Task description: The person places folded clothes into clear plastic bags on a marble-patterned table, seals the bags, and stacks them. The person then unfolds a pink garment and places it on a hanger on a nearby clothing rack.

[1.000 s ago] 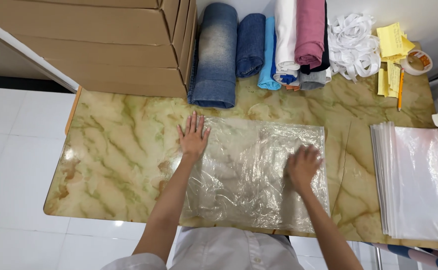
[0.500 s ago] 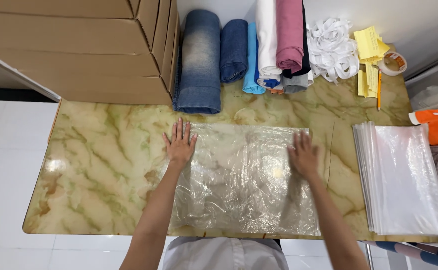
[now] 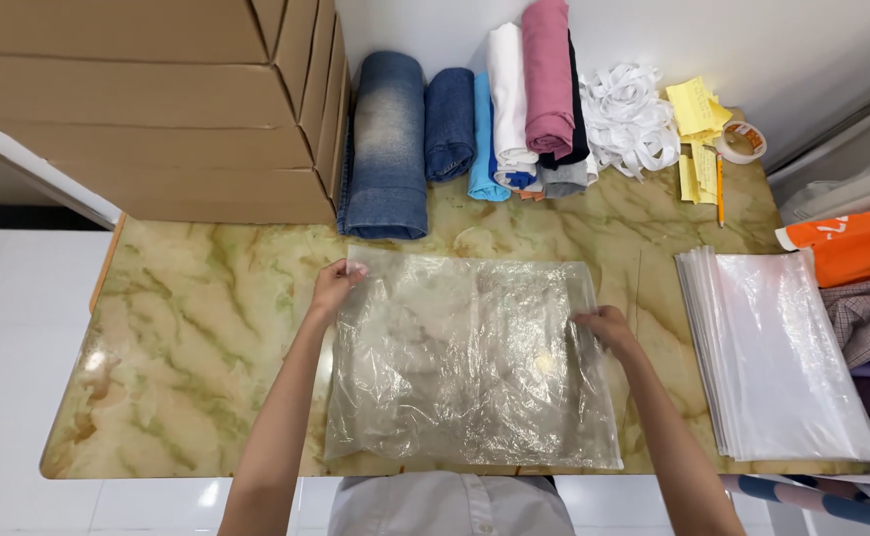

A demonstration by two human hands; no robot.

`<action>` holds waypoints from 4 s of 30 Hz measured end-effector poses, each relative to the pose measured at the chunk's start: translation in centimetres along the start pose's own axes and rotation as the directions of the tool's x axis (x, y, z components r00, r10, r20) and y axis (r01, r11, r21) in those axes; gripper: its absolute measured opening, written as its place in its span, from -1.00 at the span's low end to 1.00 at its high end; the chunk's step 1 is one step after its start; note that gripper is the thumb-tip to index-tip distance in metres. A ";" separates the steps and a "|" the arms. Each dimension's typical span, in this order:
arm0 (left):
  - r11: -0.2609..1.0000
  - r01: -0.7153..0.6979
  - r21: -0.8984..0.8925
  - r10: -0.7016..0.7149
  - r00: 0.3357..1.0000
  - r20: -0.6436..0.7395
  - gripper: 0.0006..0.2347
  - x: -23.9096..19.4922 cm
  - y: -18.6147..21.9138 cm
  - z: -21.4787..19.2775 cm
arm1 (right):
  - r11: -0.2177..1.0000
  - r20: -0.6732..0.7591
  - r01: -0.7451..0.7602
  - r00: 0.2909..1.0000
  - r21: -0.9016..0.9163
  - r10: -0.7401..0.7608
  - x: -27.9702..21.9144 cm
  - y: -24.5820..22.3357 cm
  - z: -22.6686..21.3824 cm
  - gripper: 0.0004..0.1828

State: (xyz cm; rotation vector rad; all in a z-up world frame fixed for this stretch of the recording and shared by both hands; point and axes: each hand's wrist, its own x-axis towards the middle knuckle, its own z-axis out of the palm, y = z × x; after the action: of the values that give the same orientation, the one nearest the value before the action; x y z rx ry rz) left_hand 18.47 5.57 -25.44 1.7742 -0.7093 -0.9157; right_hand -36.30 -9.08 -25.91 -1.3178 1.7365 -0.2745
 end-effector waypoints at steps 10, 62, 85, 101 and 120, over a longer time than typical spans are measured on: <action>0.986 -0.135 0.096 0.148 0.978 -0.145 -0.82 0.4 8.5 -4.3 | 0.810 -0.078 0.228 0.972 0.540 -0.222 -0.6 -6.2 -1.5 -0.42; 0.666 -0.278 0.692 0.208 0.960 0.185 -0.58 -23.7 2.2 7.6 | 0.982 -0.072 0.007 0.997 -0.190 -0.021 -11.1 16.6 1.3 -0.55; 0.861 0.267 -0.433 -0.049 0.890 0.453 -0.78 -29.1 7.5 19.0 | 0.886 0.441 -0.044 0.878 0.461 -0.186 -28.6 -11.9 4.6 -0.77; 0.834 0.314 -0.454 -0.190 0.936 0.297 -0.74 -27.6 10.6 16.1 | 0.884 0.483 -0.046 0.850 0.465 -0.210 -26.1 -14.4 8.5 -0.77; 0.946 0.119 -0.302 0.005 0.925 0.379 -0.84 -26.7 4.2 22.6 | 0.692 0.039 -0.031 0.999 0.722 0.005 -15.6 -10.7 9.3 -0.83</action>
State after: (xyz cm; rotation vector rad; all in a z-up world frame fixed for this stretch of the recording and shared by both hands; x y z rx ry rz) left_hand -15.23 14.15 -19.78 1.3497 -0.7022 -1.3534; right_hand -22.02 3.01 -16.09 -0.7011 1.3706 -0.8324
